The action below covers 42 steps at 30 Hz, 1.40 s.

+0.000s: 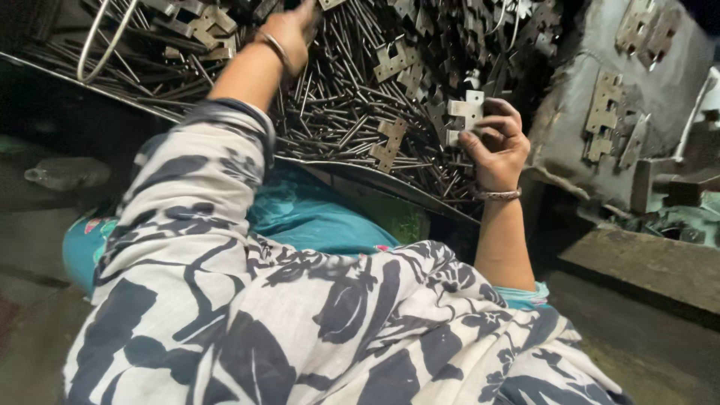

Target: The person picks up metal brackets from a bin of rods and other components, wipes a few parts with a cloth, and moves them.

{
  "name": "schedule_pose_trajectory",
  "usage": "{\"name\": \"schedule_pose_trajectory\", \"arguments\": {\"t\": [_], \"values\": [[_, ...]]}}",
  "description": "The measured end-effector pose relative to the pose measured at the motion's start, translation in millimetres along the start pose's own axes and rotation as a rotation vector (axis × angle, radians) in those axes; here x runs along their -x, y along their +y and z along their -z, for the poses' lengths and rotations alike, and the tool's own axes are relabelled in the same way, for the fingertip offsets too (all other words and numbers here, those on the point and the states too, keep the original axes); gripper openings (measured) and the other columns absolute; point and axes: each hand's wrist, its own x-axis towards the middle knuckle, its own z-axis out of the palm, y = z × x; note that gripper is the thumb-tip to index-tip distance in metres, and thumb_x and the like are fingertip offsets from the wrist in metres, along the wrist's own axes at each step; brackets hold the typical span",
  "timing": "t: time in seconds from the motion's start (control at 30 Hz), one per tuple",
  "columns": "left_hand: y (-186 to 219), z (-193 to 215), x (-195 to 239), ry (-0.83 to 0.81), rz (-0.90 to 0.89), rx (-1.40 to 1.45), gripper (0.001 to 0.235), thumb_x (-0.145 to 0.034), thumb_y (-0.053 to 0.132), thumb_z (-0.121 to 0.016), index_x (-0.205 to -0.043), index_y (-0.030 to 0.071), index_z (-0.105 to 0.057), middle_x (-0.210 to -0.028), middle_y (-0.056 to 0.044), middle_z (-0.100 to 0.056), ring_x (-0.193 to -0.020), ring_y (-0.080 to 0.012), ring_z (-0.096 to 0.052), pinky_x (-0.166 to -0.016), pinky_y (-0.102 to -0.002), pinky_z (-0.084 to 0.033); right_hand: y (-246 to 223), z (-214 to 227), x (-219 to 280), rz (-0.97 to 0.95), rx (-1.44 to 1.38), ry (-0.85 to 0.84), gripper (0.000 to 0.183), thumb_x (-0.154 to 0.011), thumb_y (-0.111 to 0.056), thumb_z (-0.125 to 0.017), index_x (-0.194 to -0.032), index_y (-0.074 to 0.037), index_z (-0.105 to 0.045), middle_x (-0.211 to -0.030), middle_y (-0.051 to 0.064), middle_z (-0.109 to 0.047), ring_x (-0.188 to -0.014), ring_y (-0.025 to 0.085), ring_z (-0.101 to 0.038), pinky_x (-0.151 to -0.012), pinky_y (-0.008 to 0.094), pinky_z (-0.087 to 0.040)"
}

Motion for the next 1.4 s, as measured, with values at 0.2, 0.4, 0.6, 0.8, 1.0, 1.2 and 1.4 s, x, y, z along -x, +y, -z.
{"name": "schedule_pose_trajectory", "arguments": {"t": [0.2,0.4,0.6,0.8,1.0,1.2,1.4], "values": [[-24,-49,15,0.413,-0.551,-1.374,0.007,-0.097,0.02,-0.065,-0.098,0.016,-0.071,-0.11,-0.004,-0.061,-0.104,-0.0219,-0.06,-0.095,-0.041,-0.046,20,-14,-7,-0.126,-0.286,0.038,0.074,-0.08,0.015,-0.084,-0.147,0.002,-0.054,-0.142,0.012,-0.063,-0.13,0.021,-0.062,-0.1,0.032,-0.056],[-18,-45,6,0.392,-0.587,-1.231,0.006,-0.089,0.017,-0.065,-0.087,0.015,-0.071,-0.104,-0.006,-0.063,-0.101,-0.0234,-0.061,-0.09,-0.041,-0.046,49,-24,-22,-0.385,-0.62,0.069,0.065,-0.082,0.02,-0.072,-0.143,0.003,-0.054,-0.123,0.016,-0.07,-0.11,0.024,-0.072,-0.096,0.038,-0.062],[-15,-59,13,0.641,-0.363,0.376,0.026,-0.107,0.011,-0.06,-0.132,0.006,-0.056,-0.119,-0.01,-0.072,-0.107,-0.0233,-0.069,-0.094,-0.04,-0.054,55,-52,-36,-0.723,-0.965,0.095,0.056,-0.083,0.011,-0.068,-0.135,-0.004,-0.053,-0.111,0.011,-0.071,-0.1,0.024,-0.072,-0.088,0.044,-0.064],[20,-115,84,-0.012,0.122,1.584,0.042,-0.094,0.026,-0.058,-0.129,0.003,-0.056,-0.12,-0.015,-0.071,-0.102,-0.0287,-0.073,-0.088,-0.044,-0.062,0,-125,-40,-0.101,-0.129,-0.109,0.056,-0.101,0.007,-0.065,-0.155,-0.002,-0.053,-0.137,0.018,-0.069,-0.114,0.024,-0.07,-0.099,0.04,-0.059],[69,-125,102,0.158,0.208,0.994,0.079,-0.089,0.058,-0.069,-0.139,0.012,-0.027,-0.13,-0.019,-0.063,-0.122,-0.0339,-0.064,-0.104,-0.045,-0.054,-12,-151,-37,0.345,0.384,-0.435,0.071,-0.093,0.01,-0.062,-0.159,0.003,-0.038,-0.15,0.026,-0.056,-0.137,0.032,-0.059,-0.11,0.04,-0.054],[23,32,86,0.281,0.1,-0.867,0.078,-0.069,0.041,-0.088,-0.136,0.016,-0.058,-0.136,-0.02,-0.05,-0.119,-0.0425,-0.051,-0.093,-0.056,-0.049,31,-83,-35,-0.636,-1.053,-0.186,0.067,-0.087,0.007,-0.049,-0.154,0.007,-0.046,-0.126,0.024,-0.066,-0.1,0.031,-0.073,-0.086,0.039,-0.063],[-51,91,79,0.107,0.146,-1.104,0.077,-0.082,0.061,-0.077,-0.148,0.03,-0.052,-0.153,-0.017,-0.041,-0.142,-0.0431,-0.031,-0.111,-0.066,-0.033,42,-67,-18,-0.774,-1.086,-0.074,0.068,-0.083,0.005,-0.047,-0.151,0.008,-0.046,-0.123,0.024,-0.068,-0.088,0.031,-0.074,-0.076,0.042,-0.063]]}}
